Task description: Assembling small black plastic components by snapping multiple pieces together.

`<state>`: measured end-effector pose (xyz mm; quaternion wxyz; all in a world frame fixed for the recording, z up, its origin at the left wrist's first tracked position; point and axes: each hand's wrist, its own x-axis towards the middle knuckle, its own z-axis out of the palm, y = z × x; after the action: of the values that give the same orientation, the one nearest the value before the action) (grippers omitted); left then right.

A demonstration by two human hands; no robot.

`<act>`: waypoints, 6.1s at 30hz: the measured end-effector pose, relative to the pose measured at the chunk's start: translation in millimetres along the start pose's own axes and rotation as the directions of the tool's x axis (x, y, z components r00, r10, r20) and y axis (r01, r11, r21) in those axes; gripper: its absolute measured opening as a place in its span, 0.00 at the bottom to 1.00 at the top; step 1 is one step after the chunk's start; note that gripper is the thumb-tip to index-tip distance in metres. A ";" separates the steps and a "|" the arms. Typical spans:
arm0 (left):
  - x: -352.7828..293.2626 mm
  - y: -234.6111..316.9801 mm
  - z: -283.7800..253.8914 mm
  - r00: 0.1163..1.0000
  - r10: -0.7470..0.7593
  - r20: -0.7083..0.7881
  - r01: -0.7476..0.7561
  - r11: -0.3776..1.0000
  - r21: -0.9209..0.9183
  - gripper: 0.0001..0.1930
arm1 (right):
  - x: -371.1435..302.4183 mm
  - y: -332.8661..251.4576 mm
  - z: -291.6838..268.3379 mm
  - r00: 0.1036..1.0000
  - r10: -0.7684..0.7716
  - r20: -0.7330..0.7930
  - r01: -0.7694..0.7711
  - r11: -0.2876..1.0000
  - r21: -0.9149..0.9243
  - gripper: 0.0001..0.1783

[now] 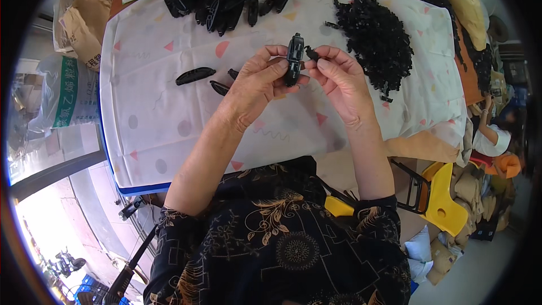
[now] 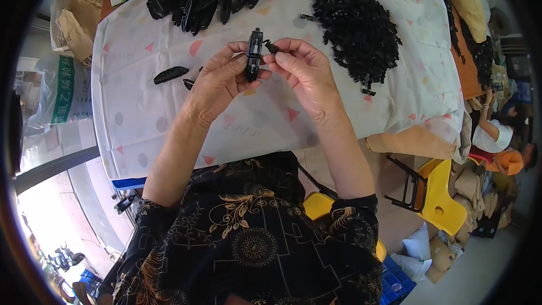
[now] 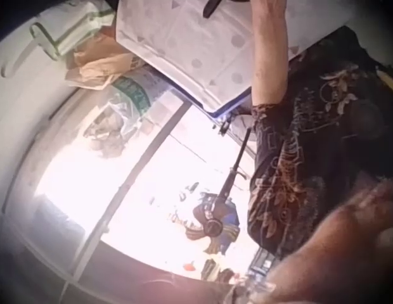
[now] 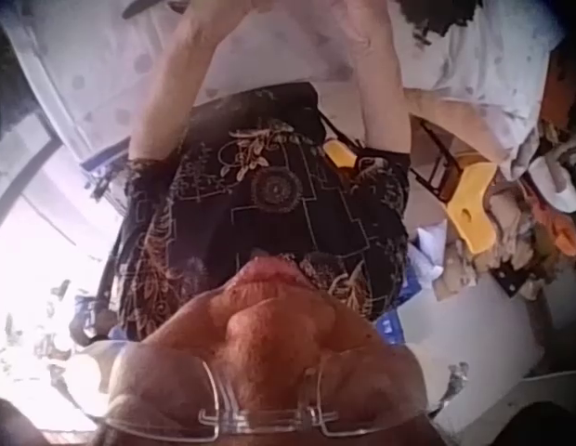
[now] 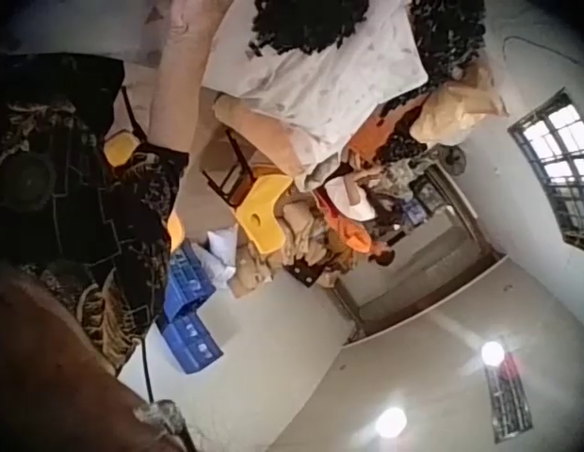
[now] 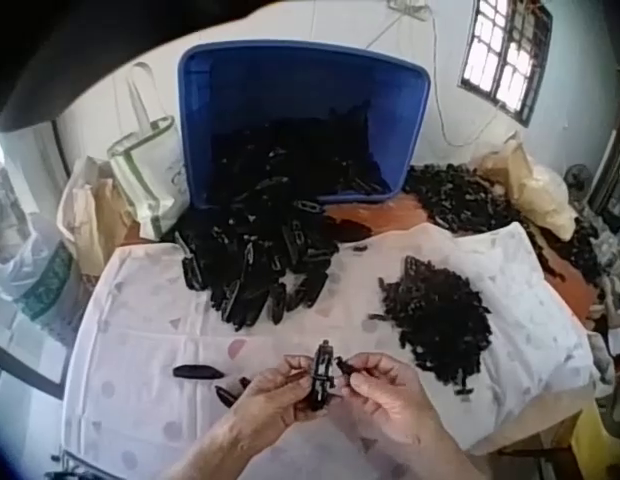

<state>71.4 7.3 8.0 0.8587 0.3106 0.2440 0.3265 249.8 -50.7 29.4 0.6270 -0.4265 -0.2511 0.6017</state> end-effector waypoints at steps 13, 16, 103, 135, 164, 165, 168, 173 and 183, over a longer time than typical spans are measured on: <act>-5.3 -14.9 -5.0 0.989 -0.066 0.129 0.078 0.993 -0.092 0.13 | -16.5 -13.7 6.8 0.985 -0.128 0.118 0.174 0.672 -0.720 0.04; -6.3 -14.4 -2.9 0.989 -0.077 0.129 0.081 0.996 -0.025 0.13 | -17.9 -32.5 8.6 0.918 -0.108 0.382 0.396 0.335 -0.855 0.04; -0.3 -15.9 18.4 0.987 -0.007 0.158 0.025 0.993 -0.113 0.08 | -33.7 6.0 -12.9 0.284 -0.681 0.676 0.521 -0.482 -0.704 0.17; -4.0 -33.7 27.0 0.989 0.072 0.131 -0.125 0.881 0.457 0.25 | -35.3 22.2 -8.5 0.986 -0.144 -0.081 0.125 0.972 -0.197 0.19; 4.4 -4.8 -29.8 0.826 0.379 0.418 -0.189 -0.512 0.838 0.11 | 2.7 -46.4 -93.6 0.863 -0.320 0.390 0.134 -0.601 -0.788 0.11; -3.8 4.1 -42.8 0.831 0.382 0.405 -0.163 -0.528 0.833 0.10 | 6.7 -46.8 -95.4 0.860 -0.318 0.400 0.144 -0.600 -0.787 0.11; -31.8 40.2 -85.7 0.820 0.468 0.328 -0.016 -0.555 0.832 0.09 | 12.6 -50.3 -91.9 0.873 -0.254 0.416 0.176 -0.632 -0.755 0.08; -55.7 94.2 -143.5 0.736 0.601 0.312 0.200 -0.634 0.747 0.09 | 18.5 -55.2 -85.4 0.891 -0.172 0.419 0.223 -0.639 -0.736 0.08; 43.3 92.1 -85.4 0.807 0.545 0.228 0.047 -0.444 0.895 0.07 | 35.0 -28.7 -54.8 0.878 -0.406 0.254 0.209 -0.152 -0.966 0.09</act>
<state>9.5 124.8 3.7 0.0463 0.8524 0.4640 0.2365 315.9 -26.9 18.5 0.2585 -0.7096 -0.6547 0.0305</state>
